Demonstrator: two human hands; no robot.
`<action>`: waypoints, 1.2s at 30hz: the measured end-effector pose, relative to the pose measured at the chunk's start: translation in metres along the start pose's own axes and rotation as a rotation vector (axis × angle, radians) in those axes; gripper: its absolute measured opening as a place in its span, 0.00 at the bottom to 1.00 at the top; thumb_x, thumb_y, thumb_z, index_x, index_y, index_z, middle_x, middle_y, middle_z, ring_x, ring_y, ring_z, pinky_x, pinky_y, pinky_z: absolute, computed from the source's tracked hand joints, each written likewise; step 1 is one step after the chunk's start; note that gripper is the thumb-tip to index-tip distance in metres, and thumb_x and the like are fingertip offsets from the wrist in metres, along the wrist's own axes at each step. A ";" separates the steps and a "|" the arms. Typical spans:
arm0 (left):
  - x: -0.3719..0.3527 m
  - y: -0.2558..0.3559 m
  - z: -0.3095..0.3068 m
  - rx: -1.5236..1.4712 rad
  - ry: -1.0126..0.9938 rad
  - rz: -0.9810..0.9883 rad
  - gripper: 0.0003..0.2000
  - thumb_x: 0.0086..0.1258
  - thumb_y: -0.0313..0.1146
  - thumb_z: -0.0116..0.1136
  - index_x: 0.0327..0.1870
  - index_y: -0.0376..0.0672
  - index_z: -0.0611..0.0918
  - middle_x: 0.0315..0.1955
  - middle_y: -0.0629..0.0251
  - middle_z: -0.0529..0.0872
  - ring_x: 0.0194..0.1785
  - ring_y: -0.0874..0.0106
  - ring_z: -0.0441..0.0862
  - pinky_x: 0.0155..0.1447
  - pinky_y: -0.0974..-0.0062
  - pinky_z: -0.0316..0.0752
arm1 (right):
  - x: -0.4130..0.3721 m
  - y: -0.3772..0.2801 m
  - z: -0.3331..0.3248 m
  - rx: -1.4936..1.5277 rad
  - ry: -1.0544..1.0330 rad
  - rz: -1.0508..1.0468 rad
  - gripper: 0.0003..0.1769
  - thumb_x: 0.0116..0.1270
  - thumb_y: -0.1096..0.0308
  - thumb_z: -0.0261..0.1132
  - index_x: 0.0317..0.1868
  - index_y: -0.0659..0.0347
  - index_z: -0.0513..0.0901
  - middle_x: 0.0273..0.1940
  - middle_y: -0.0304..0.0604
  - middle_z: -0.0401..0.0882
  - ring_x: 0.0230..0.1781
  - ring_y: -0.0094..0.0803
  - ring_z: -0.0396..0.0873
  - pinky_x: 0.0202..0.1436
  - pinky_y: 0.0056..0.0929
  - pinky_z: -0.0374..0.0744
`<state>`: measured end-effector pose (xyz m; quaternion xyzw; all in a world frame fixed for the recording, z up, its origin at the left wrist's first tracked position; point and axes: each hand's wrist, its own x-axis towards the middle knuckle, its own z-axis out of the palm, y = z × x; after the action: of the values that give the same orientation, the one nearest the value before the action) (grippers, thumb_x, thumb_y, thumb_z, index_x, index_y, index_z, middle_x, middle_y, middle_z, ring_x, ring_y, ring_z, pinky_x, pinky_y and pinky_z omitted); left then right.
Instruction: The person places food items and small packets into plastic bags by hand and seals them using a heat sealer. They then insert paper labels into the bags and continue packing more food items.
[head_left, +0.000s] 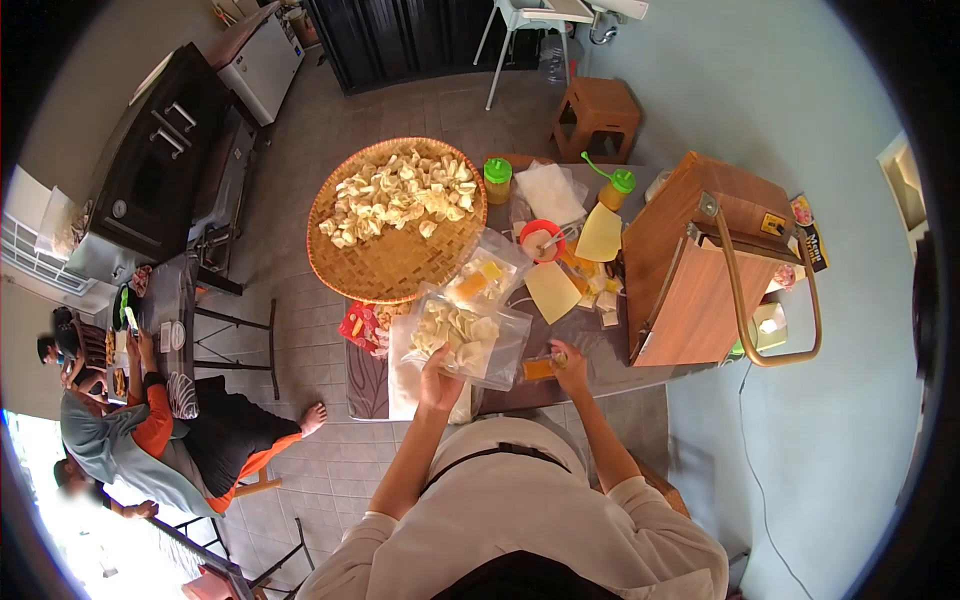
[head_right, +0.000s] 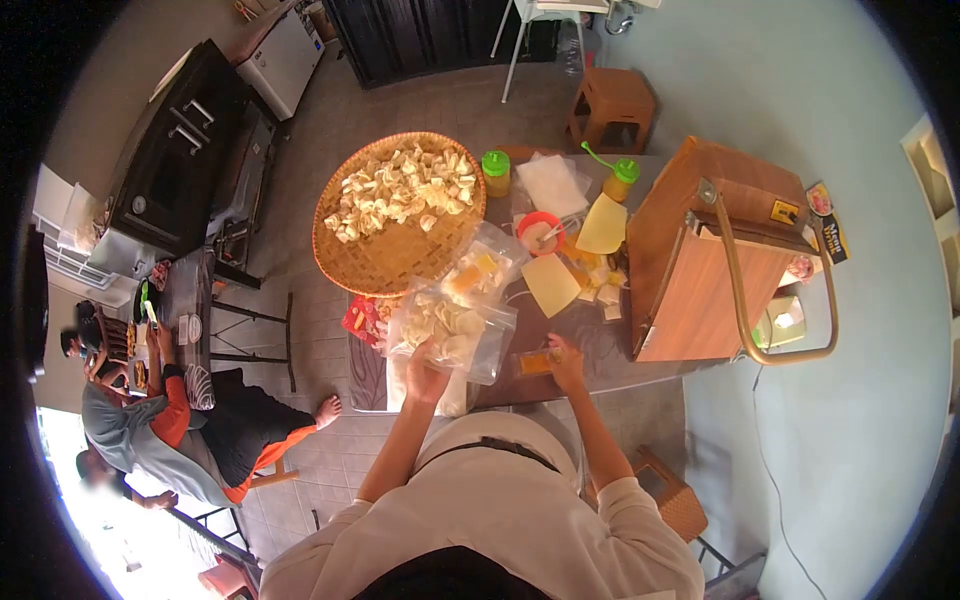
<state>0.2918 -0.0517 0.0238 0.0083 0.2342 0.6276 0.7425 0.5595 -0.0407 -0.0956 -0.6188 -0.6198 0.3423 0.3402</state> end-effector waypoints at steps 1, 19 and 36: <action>0.000 0.000 -0.002 -0.013 -0.002 -0.011 0.18 0.63 0.29 0.48 0.55 0.36 0.68 0.50 0.59 0.75 0.53 0.64 0.73 0.58 0.64 0.66 | -0.001 -0.001 0.000 -0.089 -0.034 -0.104 0.29 0.47 0.74 0.67 0.53 0.57 0.71 0.42 0.48 0.74 0.43 0.41 0.76 0.47 0.34 0.74; -0.004 -0.004 -0.006 -0.045 0.034 -0.050 0.20 0.62 0.27 0.52 0.56 0.38 0.67 0.51 0.61 0.74 0.55 0.65 0.71 0.60 0.66 0.65 | 0.006 -0.026 -0.018 0.187 -0.198 0.403 0.17 0.47 0.69 0.71 0.38 0.57 0.76 0.28 0.38 0.79 0.26 0.22 0.78 0.23 0.19 0.73; 0.011 -0.008 0.010 -0.006 -0.011 -0.122 0.20 0.62 0.29 0.52 0.56 0.38 0.67 0.50 0.61 0.75 0.55 0.65 0.71 0.59 0.65 0.66 | -0.018 -0.171 -0.121 0.523 -0.429 0.435 0.23 0.56 0.73 0.64 0.53 0.66 0.72 0.39 0.42 0.79 0.37 0.22 0.77 0.36 0.17 0.74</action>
<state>0.3040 -0.0406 0.0263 -0.0047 0.2283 0.5819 0.7805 0.5705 -0.0582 0.1131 -0.5425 -0.4233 0.6739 0.2689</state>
